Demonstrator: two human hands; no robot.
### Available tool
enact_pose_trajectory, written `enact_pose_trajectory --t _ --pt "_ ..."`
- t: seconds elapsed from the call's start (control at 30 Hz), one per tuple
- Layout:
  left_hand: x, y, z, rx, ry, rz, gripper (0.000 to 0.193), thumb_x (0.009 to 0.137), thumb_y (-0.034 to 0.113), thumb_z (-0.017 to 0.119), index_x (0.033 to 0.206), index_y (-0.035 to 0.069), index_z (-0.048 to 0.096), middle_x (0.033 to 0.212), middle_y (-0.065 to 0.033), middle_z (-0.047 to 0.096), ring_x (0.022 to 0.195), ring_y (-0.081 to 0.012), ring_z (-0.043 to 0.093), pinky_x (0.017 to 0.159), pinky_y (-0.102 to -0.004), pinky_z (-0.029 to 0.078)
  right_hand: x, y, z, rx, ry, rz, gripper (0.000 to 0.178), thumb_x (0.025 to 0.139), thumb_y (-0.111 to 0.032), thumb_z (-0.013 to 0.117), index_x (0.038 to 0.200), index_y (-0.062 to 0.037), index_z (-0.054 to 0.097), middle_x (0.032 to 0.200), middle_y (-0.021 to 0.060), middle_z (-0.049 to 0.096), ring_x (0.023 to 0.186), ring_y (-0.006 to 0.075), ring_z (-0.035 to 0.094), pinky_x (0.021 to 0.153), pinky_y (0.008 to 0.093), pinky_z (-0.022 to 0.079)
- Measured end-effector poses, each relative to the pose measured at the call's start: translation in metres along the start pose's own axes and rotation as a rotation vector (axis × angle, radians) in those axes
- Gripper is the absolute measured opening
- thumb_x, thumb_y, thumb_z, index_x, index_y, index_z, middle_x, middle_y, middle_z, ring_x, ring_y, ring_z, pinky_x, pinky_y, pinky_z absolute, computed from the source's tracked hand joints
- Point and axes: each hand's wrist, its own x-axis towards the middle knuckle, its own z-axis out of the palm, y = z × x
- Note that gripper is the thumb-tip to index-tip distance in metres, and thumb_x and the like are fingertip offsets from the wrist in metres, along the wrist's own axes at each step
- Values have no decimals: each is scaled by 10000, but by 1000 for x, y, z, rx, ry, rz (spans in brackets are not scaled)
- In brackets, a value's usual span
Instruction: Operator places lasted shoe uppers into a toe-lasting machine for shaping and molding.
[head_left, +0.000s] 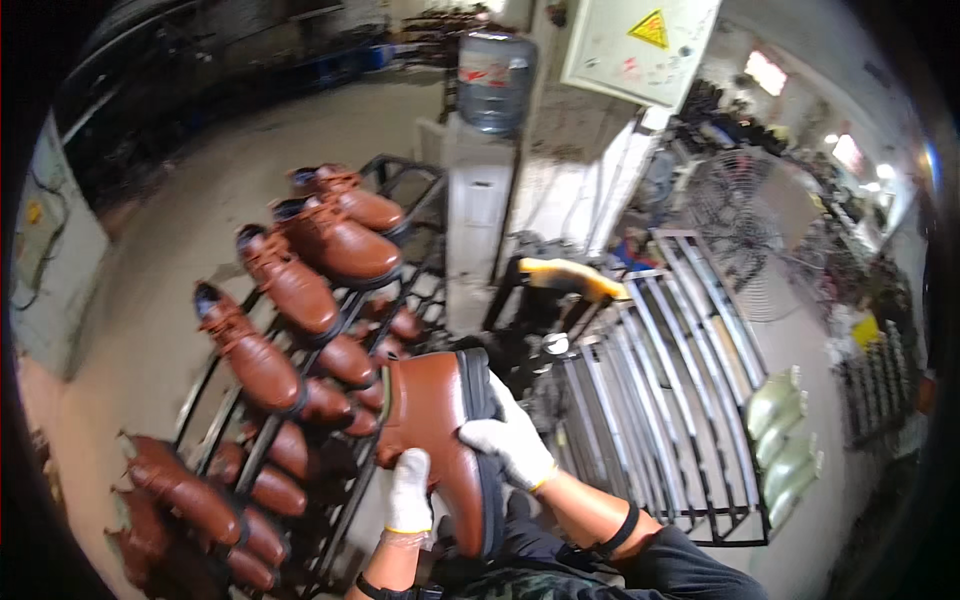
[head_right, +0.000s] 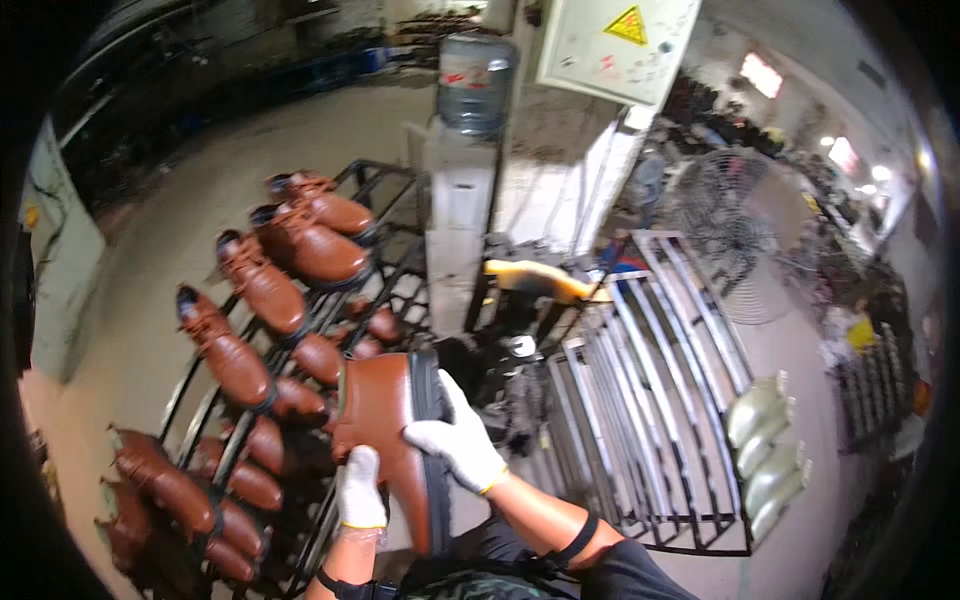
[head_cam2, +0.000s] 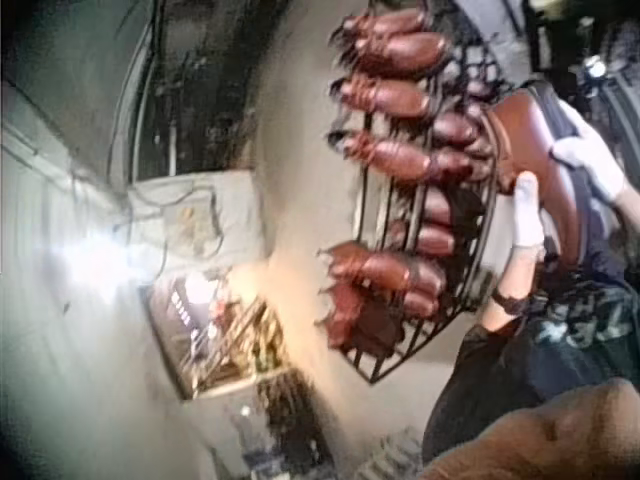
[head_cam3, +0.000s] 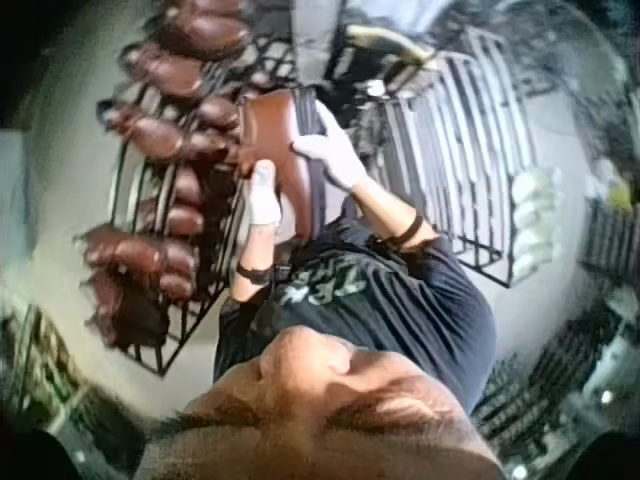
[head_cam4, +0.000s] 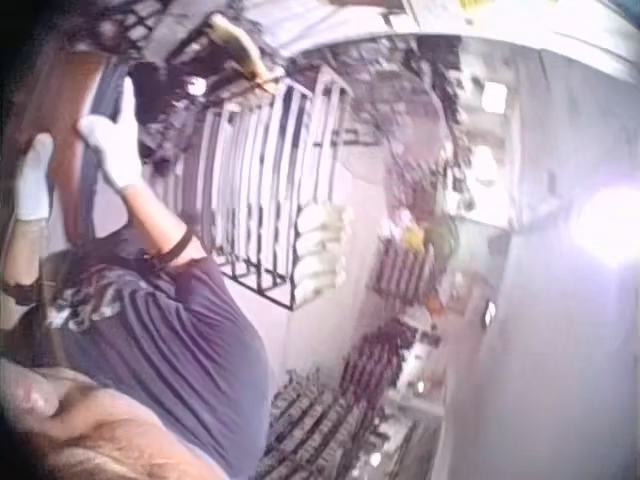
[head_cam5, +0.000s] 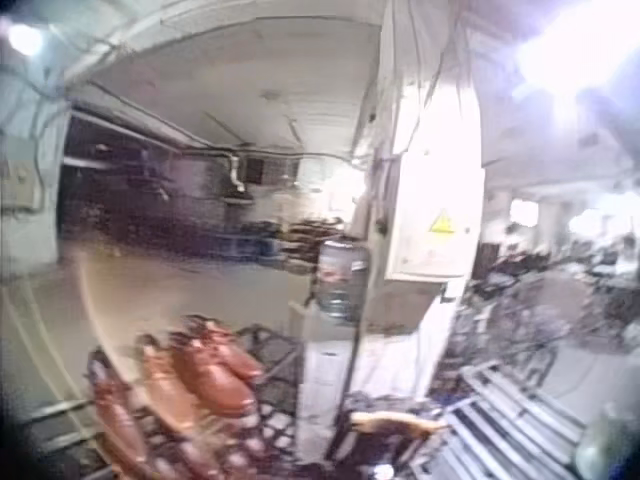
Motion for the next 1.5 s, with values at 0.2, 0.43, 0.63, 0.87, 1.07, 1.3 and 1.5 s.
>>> enact_pose_trajectory --t 0.2,0.43,0.63,0.87,1.07,1.3,1.5 --pt "21 -109 61 745 -824 -214 693 929 461 790 1346 -66 618 1321 -254 678 1183 -358 688 974 -411 557 -31 -48 -128 -346 550 -84 692 788 -60 818 1430 13 569 1248 92 694 1084 168 665 960 320 540" --pt "49 -127 99 964 -777 -137 676 930 498 737 1281 -74 655 1310 -287 677 1265 -397 641 1067 -429 503 5 -77 -186 -423 695 -33 729 795 -55 807 1474 13 553 1148 66 714 967 134 669 864 287 557" --pt "85 -123 92 945 -784 -99 327 941 335 733 905 12 697 865 -204 649 812 -355 646 752 -445 527 47 -102 -190 -700 548 -4 812 758 -164 804 1507 -19 527 1125 60 716 943 147 665 868 314 550" --pt "138 -161 163 268 -384 -106 285 981 105 669 1223 -38 714 1107 -180 772 982 -244 730 902 -383 577 80 -131 -128 -1526 562 93 886 823 -389 712 1502 43 341 1152 349 648 1035 500 687 906 520 570" --pt "87 -149 240 133 -412 -239 318 1066 164 621 1305 -36 684 1163 -80 738 1010 -166 690 928 -321 569 43 -160 -145 -1525 451 182 1061 813 -379 740 1592 117 217 1229 350 619 1105 465 681 955 503 562" --pt "43 -159 239 178 -517 -192 420 1078 384 611 1199 -8 703 1025 2 703 899 -119 632 818 -311 510 26 -166 -181 -1511 329 5 989 788 -349 762 1556 87 316 1171 306 650 1031 442 702 893 488 578" --pt "57 -153 190 294 -453 -318 408 1005 154 730 1347 -48 637 1128 -99 727 921 -187 694 829 -327 585 14 -174 -176 -1487 267 49 970 809 -256 743 1586 97 282 1250 334 619 1098 450 684 949 498 565"
